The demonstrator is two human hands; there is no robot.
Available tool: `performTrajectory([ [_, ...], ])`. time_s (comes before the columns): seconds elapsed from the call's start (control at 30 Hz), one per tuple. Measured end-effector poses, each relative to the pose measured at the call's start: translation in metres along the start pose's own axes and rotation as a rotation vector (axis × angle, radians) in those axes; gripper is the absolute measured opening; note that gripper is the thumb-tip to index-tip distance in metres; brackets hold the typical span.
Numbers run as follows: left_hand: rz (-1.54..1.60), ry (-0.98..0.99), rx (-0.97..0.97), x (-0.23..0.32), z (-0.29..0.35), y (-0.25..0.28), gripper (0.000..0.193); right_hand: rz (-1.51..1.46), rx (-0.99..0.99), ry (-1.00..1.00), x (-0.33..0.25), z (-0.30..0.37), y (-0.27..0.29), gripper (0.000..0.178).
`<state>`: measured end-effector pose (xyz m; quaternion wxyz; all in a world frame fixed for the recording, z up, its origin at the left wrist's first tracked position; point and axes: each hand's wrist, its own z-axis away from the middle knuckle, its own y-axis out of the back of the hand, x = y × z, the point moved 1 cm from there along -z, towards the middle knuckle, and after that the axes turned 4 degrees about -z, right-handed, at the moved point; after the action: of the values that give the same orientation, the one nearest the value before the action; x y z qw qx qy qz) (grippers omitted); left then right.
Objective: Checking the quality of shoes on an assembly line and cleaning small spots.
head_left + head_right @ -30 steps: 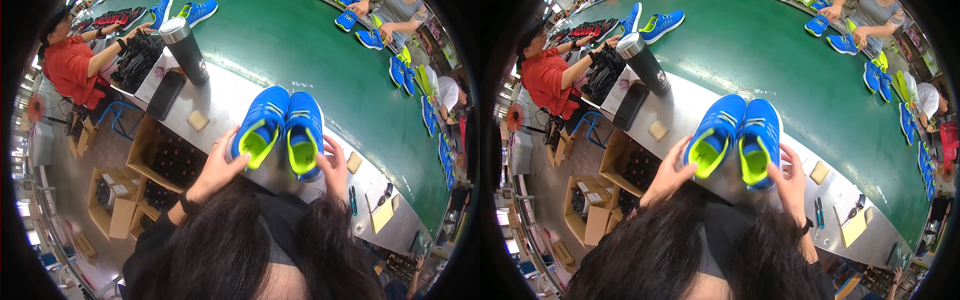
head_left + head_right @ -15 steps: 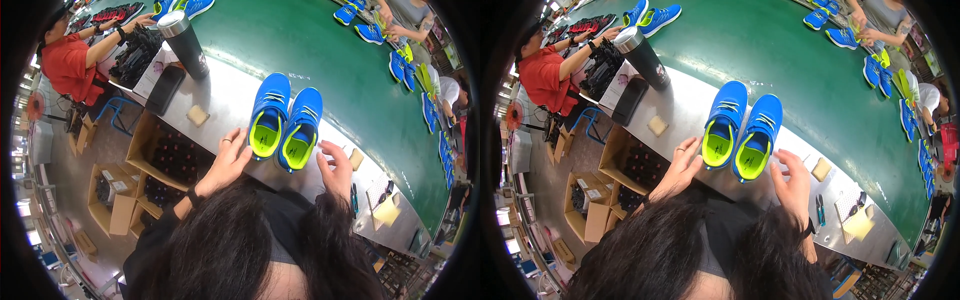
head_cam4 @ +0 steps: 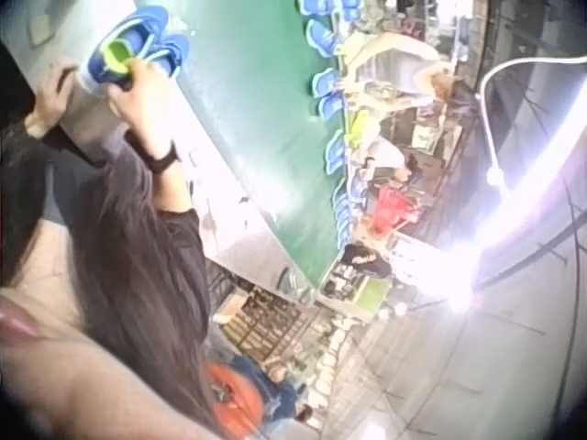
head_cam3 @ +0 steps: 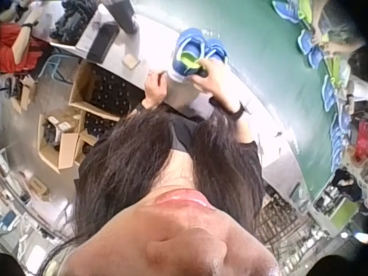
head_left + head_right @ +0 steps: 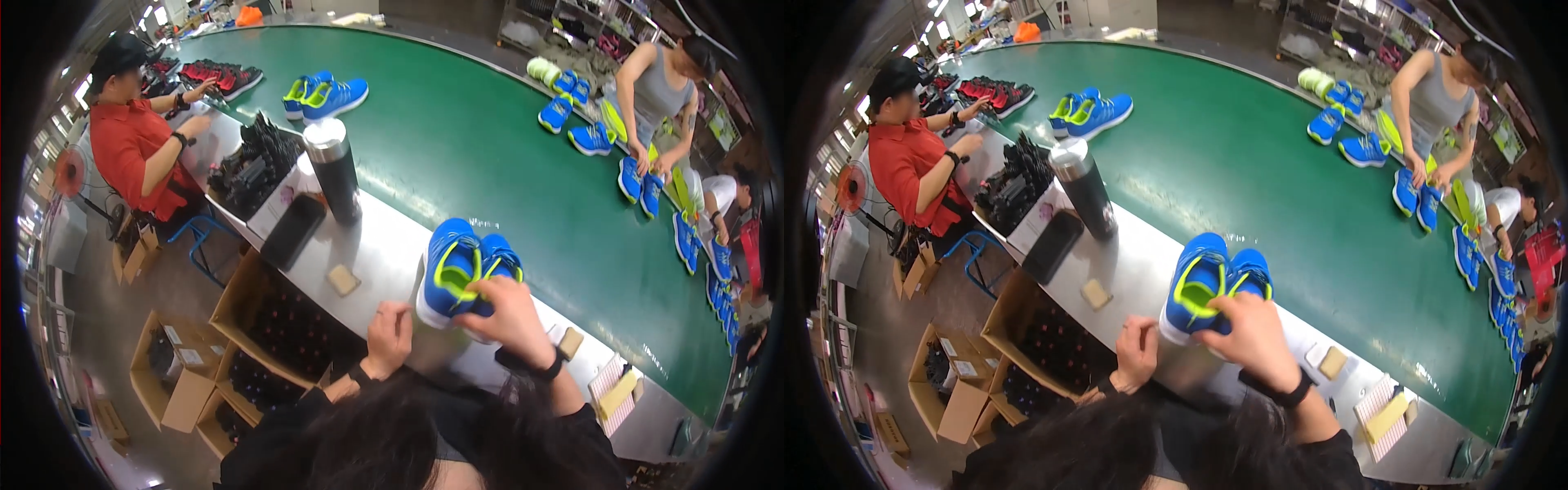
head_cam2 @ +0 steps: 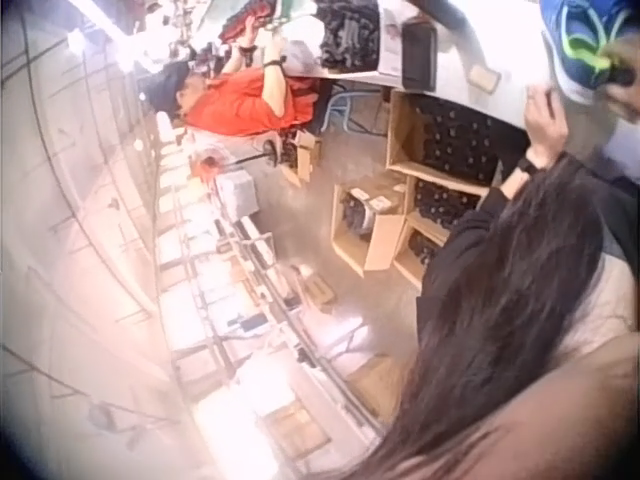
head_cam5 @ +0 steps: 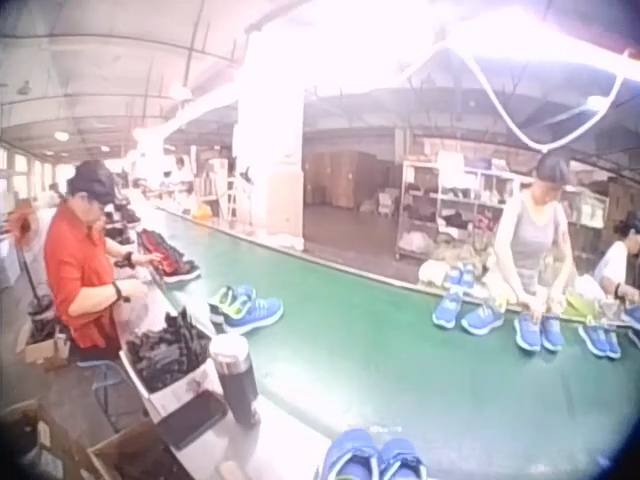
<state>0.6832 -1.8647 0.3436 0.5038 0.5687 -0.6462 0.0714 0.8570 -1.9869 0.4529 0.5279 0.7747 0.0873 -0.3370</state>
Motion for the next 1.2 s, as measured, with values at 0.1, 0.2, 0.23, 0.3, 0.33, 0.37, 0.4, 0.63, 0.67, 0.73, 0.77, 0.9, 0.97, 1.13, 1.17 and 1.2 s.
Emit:
performTrajectory([
  [0.1,-0.023,0.033,-0.015,-0.001,0.000,0.010,0.010,-0.044,-0.032,-0.075,-0.016,-0.071,0.030,0.041],
  [0.2,0.015,0.039,-0.015,0.003,-0.006,0.008,0.010,0.051,0.049,-0.050,-0.022,-0.154,0.042,0.046],
  [0.23,0.016,0.050,-0.034,0.005,-0.010,0.006,0.010,0.081,0.133,-0.001,-0.017,-0.182,0.043,0.048],
  [0.3,0.005,-0.021,0.003,-0.002,-0.012,0.002,0.010,-0.109,0.210,0.099,-0.008,-0.238,0.045,0.052],
  [0.33,0.012,0.010,-0.017,-0.003,-0.012,0.002,0.010,-0.130,0.312,0.182,-0.004,-0.264,0.048,0.052],
  [0.37,0.024,0.046,-0.043,-0.001,-0.012,0.003,0.011,-0.147,0.411,0.258,-0.003,-0.283,0.053,0.053],
  [0.4,0.026,0.062,-0.058,0.000,-0.013,0.005,0.011,-0.143,0.427,0.247,-0.003,-0.296,0.059,0.050],
  [0.63,-0.061,0.117,-0.118,0.004,-0.018,0.008,0.008,-0.297,0.030,-0.116,0.130,-0.300,0.043,0.053],
  [0.67,-0.062,0.105,-0.128,0.006,-0.019,0.008,0.008,-0.468,0.028,-0.269,0.159,-0.294,0.045,0.058],
  [0.73,-0.185,0.050,-0.147,0.005,-0.022,-0.002,0.009,-0.796,0.153,-0.522,0.232,-0.277,0.054,0.067],
  [0.77,-0.180,0.031,-0.157,0.006,-0.019,-0.004,0.009,-0.964,0.279,-0.609,0.271,-0.270,0.060,0.071],
  [0.9,-0.305,0.024,-0.189,-0.033,-0.018,-0.019,0.014,-1.219,0.854,-0.684,0.392,-0.276,0.064,0.075],
  [0.97,-0.336,-0.017,-0.197,-0.046,-0.017,-0.047,0.014,-1.288,0.961,-0.684,0.423,-0.294,0.071,0.075],
  [1.13,-0.377,-0.064,-0.244,-0.023,-0.028,-0.188,0.015,-1.019,1.152,-0.585,0.480,-0.351,0.079,0.100],
  [1.17,-0.398,-0.069,-0.251,-0.016,-0.027,-0.211,0.016,-0.884,1.186,-0.719,0.478,-0.365,0.079,0.109],
  [1.2,-0.416,-0.074,-0.257,-0.017,-0.026,-0.222,0.016,-0.843,1.198,-0.820,0.474,-0.374,0.079,0.108],
])
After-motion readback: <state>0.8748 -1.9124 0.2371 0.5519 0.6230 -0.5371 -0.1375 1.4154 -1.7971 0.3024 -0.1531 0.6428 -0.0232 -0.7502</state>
